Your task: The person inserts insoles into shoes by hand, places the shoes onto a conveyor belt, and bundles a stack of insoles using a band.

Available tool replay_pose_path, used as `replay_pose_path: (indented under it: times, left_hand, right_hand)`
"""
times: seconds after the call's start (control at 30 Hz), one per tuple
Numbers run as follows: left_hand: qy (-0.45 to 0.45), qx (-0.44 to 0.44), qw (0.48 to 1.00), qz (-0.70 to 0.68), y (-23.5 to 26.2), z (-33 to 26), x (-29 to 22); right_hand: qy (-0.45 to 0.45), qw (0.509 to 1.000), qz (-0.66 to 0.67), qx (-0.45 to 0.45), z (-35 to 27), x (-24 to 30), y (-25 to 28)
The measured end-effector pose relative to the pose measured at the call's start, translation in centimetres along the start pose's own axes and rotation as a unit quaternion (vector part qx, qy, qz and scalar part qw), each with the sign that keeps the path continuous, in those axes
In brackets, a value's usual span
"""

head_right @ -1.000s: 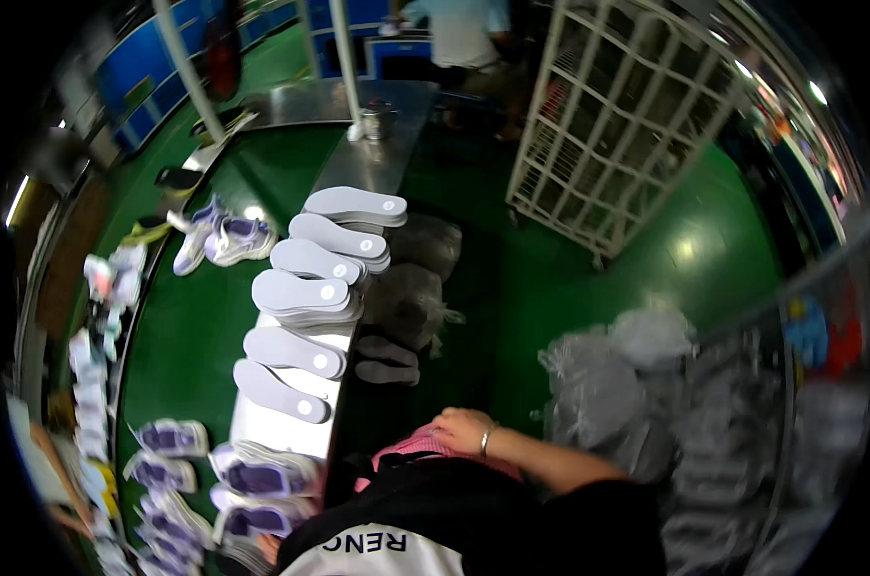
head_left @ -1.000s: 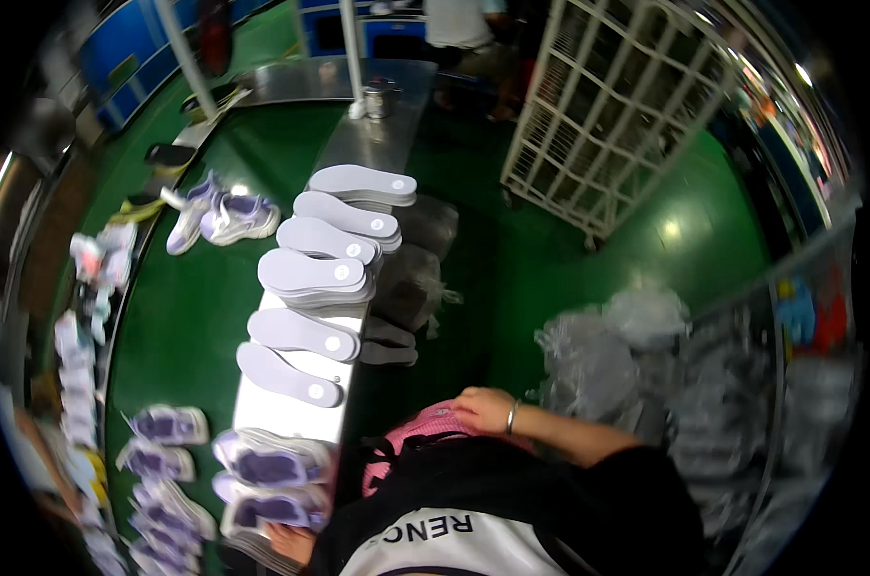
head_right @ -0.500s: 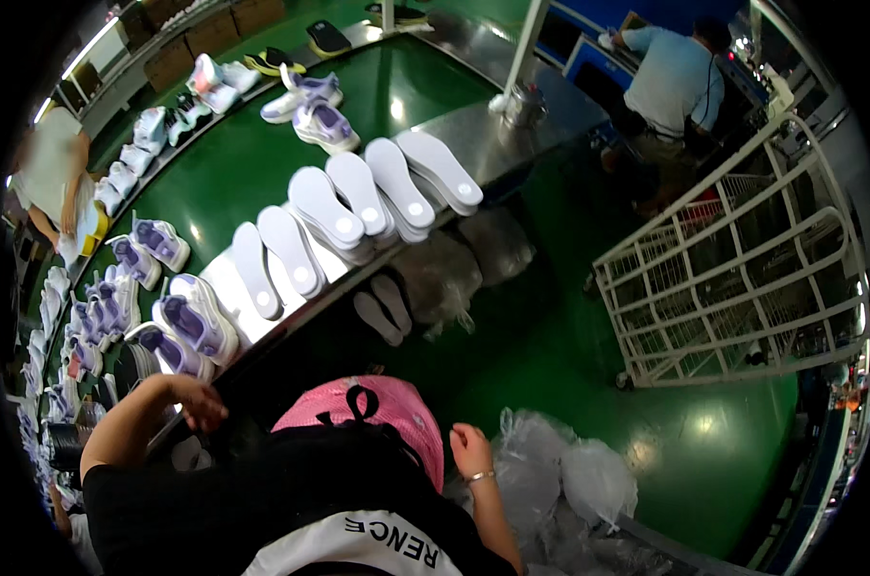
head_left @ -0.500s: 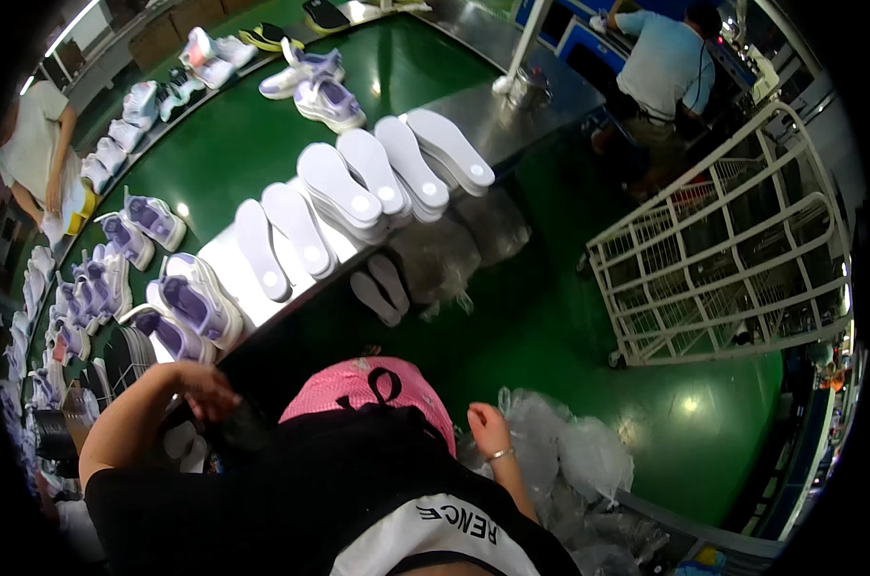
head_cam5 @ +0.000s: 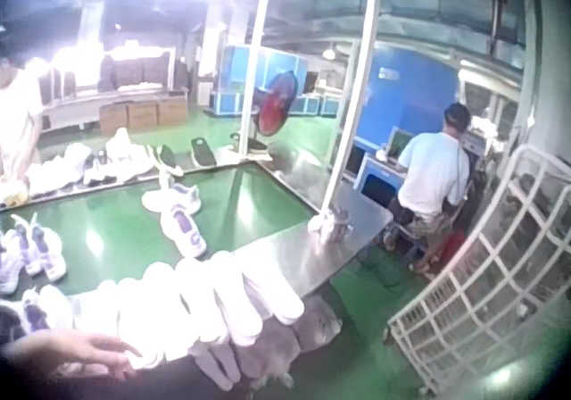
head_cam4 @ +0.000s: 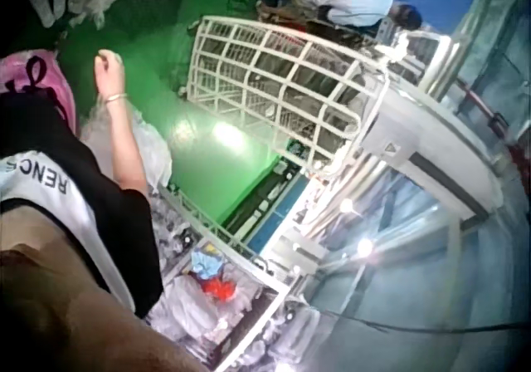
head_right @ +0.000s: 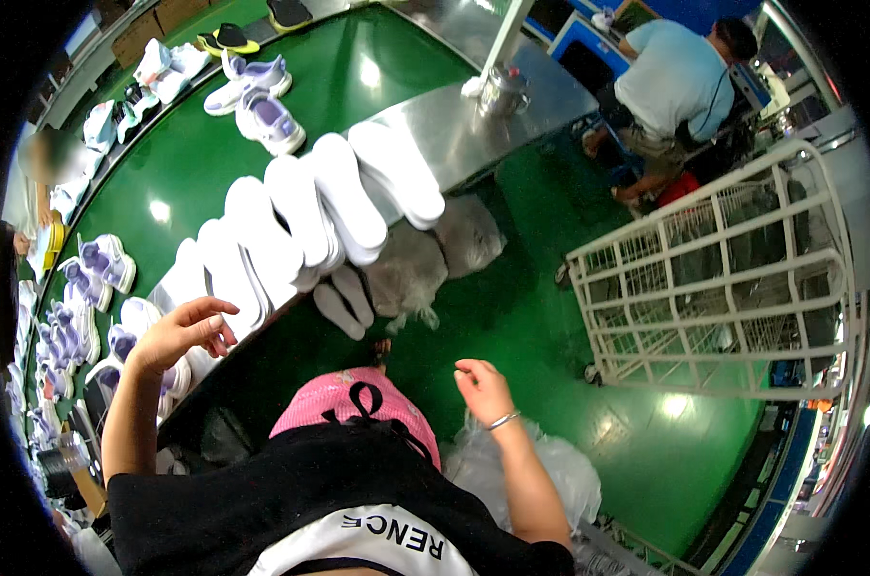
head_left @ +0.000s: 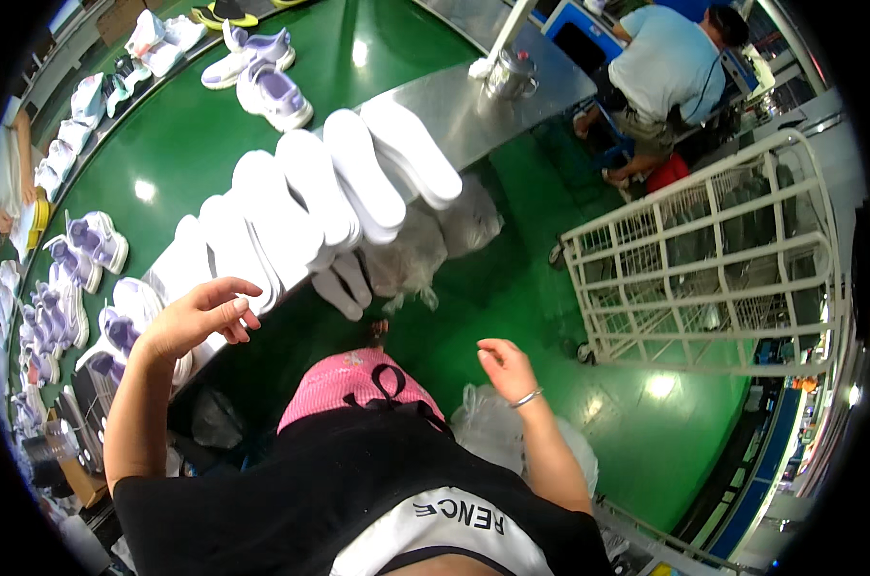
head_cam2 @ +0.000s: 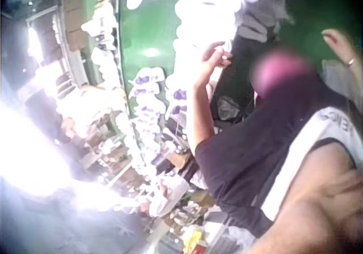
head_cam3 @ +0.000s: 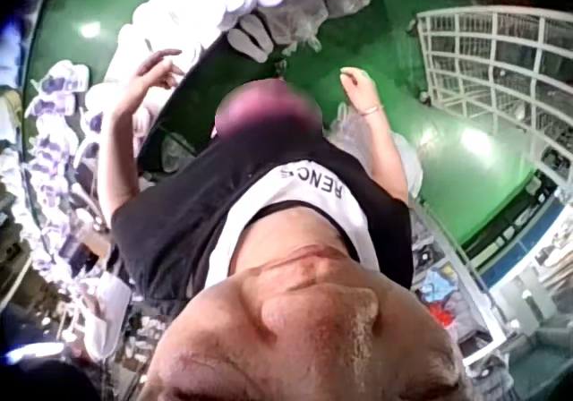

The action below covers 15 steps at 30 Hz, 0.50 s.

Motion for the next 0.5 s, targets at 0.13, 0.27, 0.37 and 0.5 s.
replay_pose_path:
  times: [0.13, 0.27, 0.37, 0.5]
  left_hand:
    - [-0.075, -0.072, 0.991, -0.088, 3.0, 3.7, -2.5]
    - [-0.099, -0.132, 0.98, -0.111, 4.7, 7.0, -6.7]
    - [-0.109, -0.143, 0.973, -0.141, 4.8, 9.2, -10.5]
    - [-0.113, -0.189, 0.962, -0.163, 5.8, 11.6, -14.1]
  right_hand:
    - [0.064, 0.997, -0.024, -0.028, 8.8, 3.4, 7.0]
    - [0.128, 0.992, -0.017, -0.015, 17.4, 7.5, 11.0]
    - [0.174, 0.984, 0.006, 0.027, 23.6, 8.2, 10.7]
    - [0.238, 0.964, 0.02, 0.115, 32.8, 7.9, 7.8]
Point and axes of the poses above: each hand's wrist, its own z-axis towards the middle knuckle, its own y-axis out of the back of the hand, x = y × z, the point moved 6 cm from there along z, towards the middle knuckle, and after that the axes turned 7 degrees about y, right-handed, at the moved point
